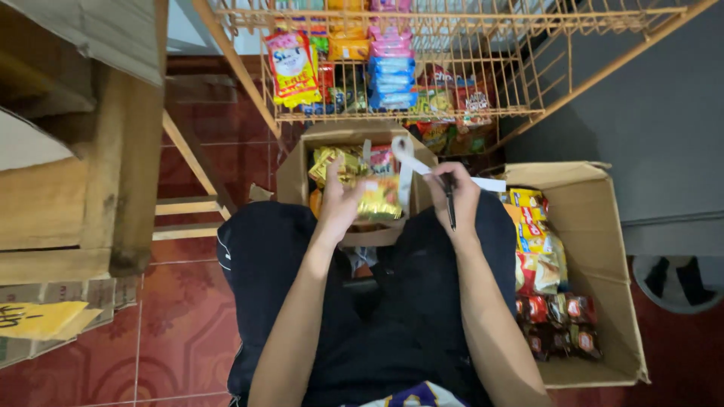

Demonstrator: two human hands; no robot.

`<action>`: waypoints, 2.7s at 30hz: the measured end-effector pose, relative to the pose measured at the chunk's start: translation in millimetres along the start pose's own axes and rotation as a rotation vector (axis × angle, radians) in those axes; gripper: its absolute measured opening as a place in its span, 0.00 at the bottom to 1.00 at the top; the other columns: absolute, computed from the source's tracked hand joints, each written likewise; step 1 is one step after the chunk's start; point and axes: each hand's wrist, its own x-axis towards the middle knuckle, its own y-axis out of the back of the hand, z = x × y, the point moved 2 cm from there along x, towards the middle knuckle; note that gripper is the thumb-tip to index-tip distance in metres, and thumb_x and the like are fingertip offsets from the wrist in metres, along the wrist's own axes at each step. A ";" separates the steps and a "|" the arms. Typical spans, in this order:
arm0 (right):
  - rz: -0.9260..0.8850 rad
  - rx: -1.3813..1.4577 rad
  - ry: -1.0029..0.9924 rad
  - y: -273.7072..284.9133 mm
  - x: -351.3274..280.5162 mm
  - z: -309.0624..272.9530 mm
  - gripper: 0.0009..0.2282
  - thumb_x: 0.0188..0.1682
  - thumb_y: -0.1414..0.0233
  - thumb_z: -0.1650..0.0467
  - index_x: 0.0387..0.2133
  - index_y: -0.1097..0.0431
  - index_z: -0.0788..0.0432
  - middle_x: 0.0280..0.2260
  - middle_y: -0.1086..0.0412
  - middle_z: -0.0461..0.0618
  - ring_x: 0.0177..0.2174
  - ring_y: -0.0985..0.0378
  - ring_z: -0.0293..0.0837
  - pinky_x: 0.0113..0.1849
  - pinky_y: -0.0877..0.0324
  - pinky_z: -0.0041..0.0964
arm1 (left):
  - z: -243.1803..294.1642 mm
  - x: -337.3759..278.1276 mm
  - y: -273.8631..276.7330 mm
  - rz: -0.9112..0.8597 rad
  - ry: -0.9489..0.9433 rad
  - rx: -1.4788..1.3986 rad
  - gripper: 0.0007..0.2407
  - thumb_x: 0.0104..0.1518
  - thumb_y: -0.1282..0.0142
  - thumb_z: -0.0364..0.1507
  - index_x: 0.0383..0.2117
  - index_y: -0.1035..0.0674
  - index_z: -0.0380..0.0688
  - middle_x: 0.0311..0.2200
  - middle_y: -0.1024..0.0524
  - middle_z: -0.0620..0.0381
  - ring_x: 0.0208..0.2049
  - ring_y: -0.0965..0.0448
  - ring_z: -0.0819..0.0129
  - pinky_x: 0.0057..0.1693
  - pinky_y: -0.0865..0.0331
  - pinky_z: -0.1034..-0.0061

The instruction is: Write labels or markings on snack packets and sort them.

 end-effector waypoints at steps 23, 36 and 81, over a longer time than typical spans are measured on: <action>-0.561 0.722 -0.179 -2.7 0.6 -12.5 0.21 0.43 0.41 0.86 0.41 0.42 0.57 0.33 0.37 0.45 0.34 0.26 0.40 0.38 0.25 0.35 | 226.5 12.3 -27.4 -0.605 -0.677 -0.286 0.40 0.74 0.58 0.12 0.70 0.76 0.66 0.73 0.50 0.41 0.72 0.39 0.55 0.70 0.36 0.55; -0.328 0.882 -0.101 -30.3 27.3 -14.6 0.20 0.47 0.43 0.85 0.41 0.45 0.55 0.30 0.35 0.47 0.30 0.26 0.41 0.36 0.26 0.36 | 321.2 27.8 -58.3 -0.488 -0.970 0.035 0.04 0.80 0.47 0.19 0.52 0.30 0.39 0.41 0.31 0.48 0.39 0.31 0.64 0.43 0.37 0.73; -0.257 0.345 0.028 -10.3 -9.0 17.0 0.14 0.48 0.46 0.84 0.41 0.40 0.59 0.47 0.27 0.56 0.48 0.24 0.41 0.49 0.29 0.35 | 67.0 47.4 21.7 -0.201 -0.200 -0.254 0.41 0.45 0.49 0.08 0.69 0.51 0.46 0.60 0.31 0.44 0.60 0.27 0.56 0.59 0.26 0.63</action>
